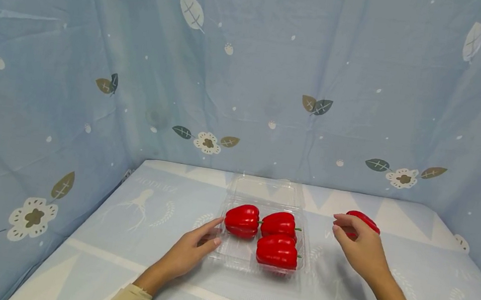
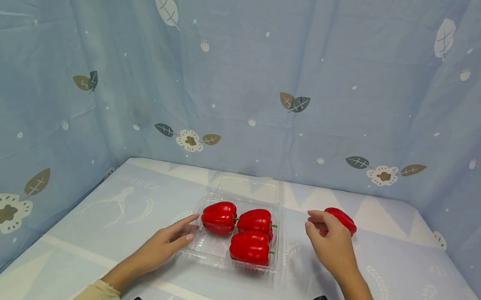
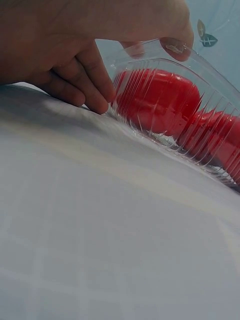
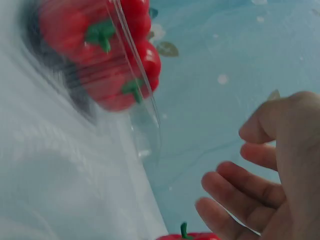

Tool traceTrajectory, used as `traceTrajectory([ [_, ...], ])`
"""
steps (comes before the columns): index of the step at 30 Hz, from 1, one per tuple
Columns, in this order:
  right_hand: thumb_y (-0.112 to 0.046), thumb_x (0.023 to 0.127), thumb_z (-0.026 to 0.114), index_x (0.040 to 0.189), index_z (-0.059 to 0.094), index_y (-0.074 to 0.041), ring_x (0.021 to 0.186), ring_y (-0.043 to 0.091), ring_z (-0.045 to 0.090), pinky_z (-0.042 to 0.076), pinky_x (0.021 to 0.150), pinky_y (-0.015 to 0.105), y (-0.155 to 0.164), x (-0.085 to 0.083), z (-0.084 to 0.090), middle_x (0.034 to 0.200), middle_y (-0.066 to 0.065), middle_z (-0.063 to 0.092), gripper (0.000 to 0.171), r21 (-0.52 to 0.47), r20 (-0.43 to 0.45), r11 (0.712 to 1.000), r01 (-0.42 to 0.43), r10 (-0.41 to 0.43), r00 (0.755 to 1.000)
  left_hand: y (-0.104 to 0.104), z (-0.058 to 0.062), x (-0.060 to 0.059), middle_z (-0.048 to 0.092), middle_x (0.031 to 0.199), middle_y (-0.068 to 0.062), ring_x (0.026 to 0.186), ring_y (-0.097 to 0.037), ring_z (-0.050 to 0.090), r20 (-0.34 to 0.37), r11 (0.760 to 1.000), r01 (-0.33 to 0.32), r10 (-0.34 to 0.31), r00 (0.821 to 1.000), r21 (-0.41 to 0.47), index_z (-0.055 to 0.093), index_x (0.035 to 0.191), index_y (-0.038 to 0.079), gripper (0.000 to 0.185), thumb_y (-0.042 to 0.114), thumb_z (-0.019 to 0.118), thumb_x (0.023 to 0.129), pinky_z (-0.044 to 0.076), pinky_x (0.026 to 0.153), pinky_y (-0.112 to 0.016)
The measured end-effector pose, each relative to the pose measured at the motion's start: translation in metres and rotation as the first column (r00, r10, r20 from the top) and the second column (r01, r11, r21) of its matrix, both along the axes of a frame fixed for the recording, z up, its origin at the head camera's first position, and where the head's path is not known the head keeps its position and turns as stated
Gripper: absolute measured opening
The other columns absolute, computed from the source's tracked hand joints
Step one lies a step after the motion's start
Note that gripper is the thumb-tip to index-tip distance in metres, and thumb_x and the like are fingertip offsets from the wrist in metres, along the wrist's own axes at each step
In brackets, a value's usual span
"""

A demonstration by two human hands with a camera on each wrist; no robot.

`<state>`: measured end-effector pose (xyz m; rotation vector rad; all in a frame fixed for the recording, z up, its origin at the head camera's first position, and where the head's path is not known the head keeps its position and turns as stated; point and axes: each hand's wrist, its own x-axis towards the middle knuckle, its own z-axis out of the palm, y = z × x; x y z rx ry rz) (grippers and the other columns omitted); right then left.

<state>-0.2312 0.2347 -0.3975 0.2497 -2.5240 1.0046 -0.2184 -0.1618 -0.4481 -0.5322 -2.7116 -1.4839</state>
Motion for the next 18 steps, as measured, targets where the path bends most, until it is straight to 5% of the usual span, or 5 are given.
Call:
traceTrajectory([
  [4,-0.028,0.095,0.058,0.117,0.063,-0.007,0.094,0.026,0.059,0.044,0.068,0.010,0.017,-0.002,0.000,0.106,0.011,0.066,0.031,-0.010,0.007,0.992,0.122,-0.122,0.993,0.000,0.000,0.000,0.057,0.130,-0.001,0.117,-0.017,0.055,-0.010,1.000,-0.001,0.001,1.000,-0.002,0.037,0.147,0.031,0.053,0.036,0.055,0.097,0.043,0.100,-0.043],
  [15,-0.036,0.095,0.052,0.122,0.059,-0.002,0.105,0.035,0.053,0.047,0.065,0.019,0.050,-0.004,-0.006,0.119,0.020,0.058,0.044,-0.074,0.100,0.939,0.337,-0.329,0.939,0.001,0.000,0.000,0.058,0.129,-0.002,0.116,-0.016,0.056,-0.009,1.000,0.002,-0.002,1.000,-0.007,0.037,0.147,0.030,0.053,0.036,0.054,0.097,0.043,0.100,-0.043],
  [18,-0.037,0.095,0.052,0.127,0.056,-0.001,0.109,0.039,0.051,0.055,0.071,0.033,0.054,-0.007,-0.010,0.125,0.023,0.053,0.048,-0.080,0.147,0.927,0.367,-0.353,0.924,0.000,0.000,0.000,0.058,0.129,-0.003,0.115,-0.016,0.056,-0.007,1.000,0.002,-0.002,1.000,0.000,0.036,0.147,0.030,0.053,0.035,0.054,0.097,0.043,0.099,-0.043],
])
